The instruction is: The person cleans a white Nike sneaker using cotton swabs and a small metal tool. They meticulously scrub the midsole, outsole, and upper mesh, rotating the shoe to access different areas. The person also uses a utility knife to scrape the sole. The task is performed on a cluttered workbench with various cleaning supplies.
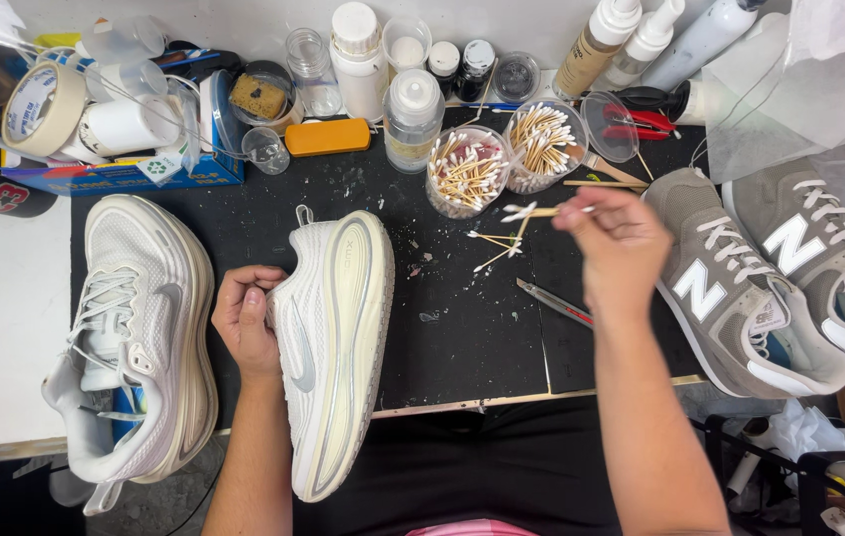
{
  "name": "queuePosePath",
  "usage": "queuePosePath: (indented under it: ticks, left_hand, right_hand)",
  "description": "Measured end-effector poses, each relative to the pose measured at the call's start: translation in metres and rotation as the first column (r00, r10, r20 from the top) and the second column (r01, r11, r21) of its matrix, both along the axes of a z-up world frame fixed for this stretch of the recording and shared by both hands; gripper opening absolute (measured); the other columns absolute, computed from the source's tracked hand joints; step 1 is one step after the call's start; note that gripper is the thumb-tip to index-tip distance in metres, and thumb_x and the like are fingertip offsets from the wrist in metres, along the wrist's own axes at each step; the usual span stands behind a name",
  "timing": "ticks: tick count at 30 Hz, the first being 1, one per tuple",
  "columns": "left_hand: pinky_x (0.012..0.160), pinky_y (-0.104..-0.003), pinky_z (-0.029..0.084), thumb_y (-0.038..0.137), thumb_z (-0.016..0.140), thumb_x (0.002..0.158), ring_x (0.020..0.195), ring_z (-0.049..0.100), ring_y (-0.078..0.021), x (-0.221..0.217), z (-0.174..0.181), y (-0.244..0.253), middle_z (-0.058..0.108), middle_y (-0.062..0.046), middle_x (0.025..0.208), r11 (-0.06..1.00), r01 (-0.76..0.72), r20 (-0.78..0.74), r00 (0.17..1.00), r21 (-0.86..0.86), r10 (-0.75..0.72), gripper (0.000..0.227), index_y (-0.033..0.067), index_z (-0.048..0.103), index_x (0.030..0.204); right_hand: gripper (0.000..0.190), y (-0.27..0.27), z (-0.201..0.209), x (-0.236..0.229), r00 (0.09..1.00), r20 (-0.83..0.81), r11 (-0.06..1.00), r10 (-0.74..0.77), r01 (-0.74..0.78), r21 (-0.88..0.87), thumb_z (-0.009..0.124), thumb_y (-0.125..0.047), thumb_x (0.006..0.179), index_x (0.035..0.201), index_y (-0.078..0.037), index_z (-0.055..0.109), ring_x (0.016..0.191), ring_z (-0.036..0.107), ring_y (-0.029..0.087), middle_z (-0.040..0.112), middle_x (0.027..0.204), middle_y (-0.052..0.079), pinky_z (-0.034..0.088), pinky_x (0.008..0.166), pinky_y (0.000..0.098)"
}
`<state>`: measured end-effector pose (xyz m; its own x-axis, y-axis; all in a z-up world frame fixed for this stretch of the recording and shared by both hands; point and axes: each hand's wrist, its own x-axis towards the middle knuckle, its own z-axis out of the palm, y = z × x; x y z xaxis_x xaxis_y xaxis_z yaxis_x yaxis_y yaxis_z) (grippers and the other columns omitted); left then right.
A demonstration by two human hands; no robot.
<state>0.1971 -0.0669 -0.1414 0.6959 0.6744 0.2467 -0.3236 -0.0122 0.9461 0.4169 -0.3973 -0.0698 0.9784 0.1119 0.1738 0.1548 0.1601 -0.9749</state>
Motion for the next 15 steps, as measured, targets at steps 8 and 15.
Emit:
queuePosePath:
  ticks: [8, 15]
  left_hand:
    - [0.09, -0.025, 0.05, 0.023, 0.055, 0.105, 0.094, 0.063, -0.0128, 0.0, -0.001, 0.0, 0.068, -0.011, 0.104, 1.0, -0.009, 0.001, 1.0, -0.002, 0.009, 0.03, -0.0054, 0.064, 0.111]
    - [0.088, -0.025, 0.05, 0.022, 0.055, 0.105, 0.091, 0.063, -0.0125, 0.001, -0.002, -0.001, 0.069, -0.011, 0.102, 1.0, -0.006, 0.003, 1.0, -0.013, 0.006, 0.029, -0.0048, 0.064, 0.111]
  right_hand:
    - [0.022, 0.019, -0.023, -0.014, 0.994, 0.018, 0.914, 0.105, -0.089, -0.395, 0.075, 0.006, 0.09, 0.111, 0.003, 0.07, 0.093, 0.073, 0.015, 0.075, 0.104, 0.011, 0.059, 0.084, 0.0272]
    - [0.02, 0.017, 0.028, -0.018, 0.807, 0.314, 0.573, 0.501, -0.037, -0.819, 0.081, -0.009, 0.081, 0.101, -0.01, 0.078, 0.116, 0.059, 0.031, 0.068, 0.113, 0.006, 0.045, 0.103, 0.0412]
